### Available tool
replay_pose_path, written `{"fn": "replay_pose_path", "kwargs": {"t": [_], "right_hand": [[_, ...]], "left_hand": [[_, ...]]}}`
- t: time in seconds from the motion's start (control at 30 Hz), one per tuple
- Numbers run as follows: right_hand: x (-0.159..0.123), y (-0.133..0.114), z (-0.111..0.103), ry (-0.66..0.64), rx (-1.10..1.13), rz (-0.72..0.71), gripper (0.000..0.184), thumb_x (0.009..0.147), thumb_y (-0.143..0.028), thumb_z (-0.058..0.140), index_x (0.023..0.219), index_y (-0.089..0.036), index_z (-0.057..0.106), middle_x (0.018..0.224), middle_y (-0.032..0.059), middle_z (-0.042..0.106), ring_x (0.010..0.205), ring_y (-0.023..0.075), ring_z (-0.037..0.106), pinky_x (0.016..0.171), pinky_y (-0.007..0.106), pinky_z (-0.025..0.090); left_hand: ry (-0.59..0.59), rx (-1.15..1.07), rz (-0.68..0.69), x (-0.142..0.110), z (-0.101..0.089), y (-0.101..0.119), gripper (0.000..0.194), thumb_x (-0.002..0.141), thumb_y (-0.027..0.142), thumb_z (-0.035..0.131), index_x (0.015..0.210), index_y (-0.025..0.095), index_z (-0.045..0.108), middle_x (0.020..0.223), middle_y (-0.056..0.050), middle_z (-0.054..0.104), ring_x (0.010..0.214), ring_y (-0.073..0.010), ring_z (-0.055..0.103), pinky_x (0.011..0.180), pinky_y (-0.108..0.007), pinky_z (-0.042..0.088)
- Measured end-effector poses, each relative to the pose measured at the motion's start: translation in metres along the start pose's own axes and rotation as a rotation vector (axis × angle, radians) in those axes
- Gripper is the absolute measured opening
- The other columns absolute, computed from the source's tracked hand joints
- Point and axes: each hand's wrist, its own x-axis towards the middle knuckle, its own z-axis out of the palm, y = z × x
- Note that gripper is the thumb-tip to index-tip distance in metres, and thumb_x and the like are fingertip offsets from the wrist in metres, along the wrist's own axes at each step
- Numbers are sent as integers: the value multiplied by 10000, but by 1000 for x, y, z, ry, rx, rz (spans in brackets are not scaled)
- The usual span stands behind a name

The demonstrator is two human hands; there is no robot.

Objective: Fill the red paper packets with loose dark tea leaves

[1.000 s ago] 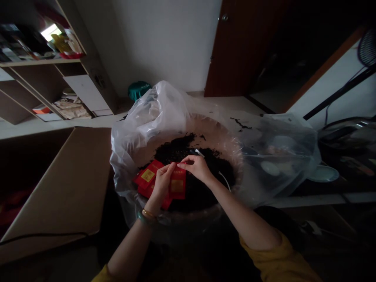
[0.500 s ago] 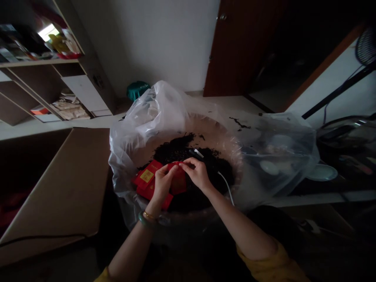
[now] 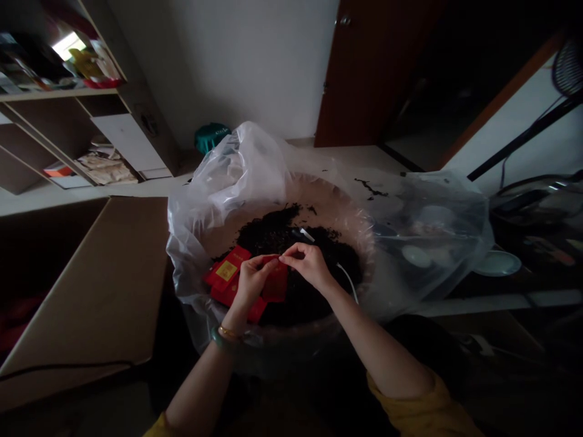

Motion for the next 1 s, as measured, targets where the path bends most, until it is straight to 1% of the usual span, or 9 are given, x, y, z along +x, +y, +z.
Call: {"fn": "replay_pose_path", "kwargs": {"t": [0.13,0.2,0.27,0.37,0.43,0.53,0.73,0.9,1.0], "right_hand": [[1,-3,-4,-106,-38,-35,250,654,-389,732,797,-185,711,726,7,706,671,158,633,639,270,492],[0,-6,-7,-122,-55,-50,223,670,-387,736,763,-185,721,708,11,707,682,165,641,665,280,497],[-2,-10,-11,-84,-83,-112,180,700,-372,729,710,-193,719,698,16,704,683,170,643,677,287,499],[-6,-14,-13,-21,-144,-295,123,761,-336,701,745,-216,727,767,27,708,726,172,643,705,297,506],[-9,-14,-12,-45,-194,-426,98,793,-308,680,811,-226,731,823,36,707,770,172,644,735,304,514],[-11,-9,-9,-119,-279,-524,152,802,-265,679,944,-228,717,902,50,701,841,179,646,792,323,520],[-6,-9,-5,-157,-404,-526,329,730,-227,757,1052,-244,693,947,51,696,909,196,624,852,348,496],[2,-13,-4,-132,-297,-475,13,756,-224,729,758,-214,738,716,13,660,720,152,607,690,273,485],[7,-14,-6,-114,-194,-382,102,750,-296,730,703,-205,733,661,-3,640,641,134,594,622,251,462]], "left_hand": [[-11,17,2,0,-3,2,244,604,352,774,730,145,741,707,-48,731,639,-165,636,604,-246,484],[-46,17,-4,-1,-5,2,274,619,378,770,751,141,734,698,-47,724,616,-156,627,584,-241,486],[-100,-8,9,-1,-7,2,362,621,384,775,891,150,726,781,-51,735,667,-165,644,620,-252,507],[-171,14,79,0,-9,-2,600,521,325,841,1077,177,669,957,-62,731,827,-206,665,745,-298,530],[-158,107,119,1,-9,-6,557,484,288,855,1002,174,687,944,-59,732,858,-219,662,792,-313,523],[-124,197,122,4,-10,-11,356,520,295,830,825,160,703,800,-47,729,758,-202,656,734,-295,521],[-143,143,119,5,-10,-9,333,490,295,837,767,157,714,747,-43,723,720,-197,643,677,-278,515],[-184,121,39,3,-12,0,308,507,401,825,620,145,699,552,3,639,535,-133,549,520,-227,440],[-201,66,-8,2,-15,7,415,620,529,733,507,140,639,456,20,541,450,-94,455,440,-206,356]]}}
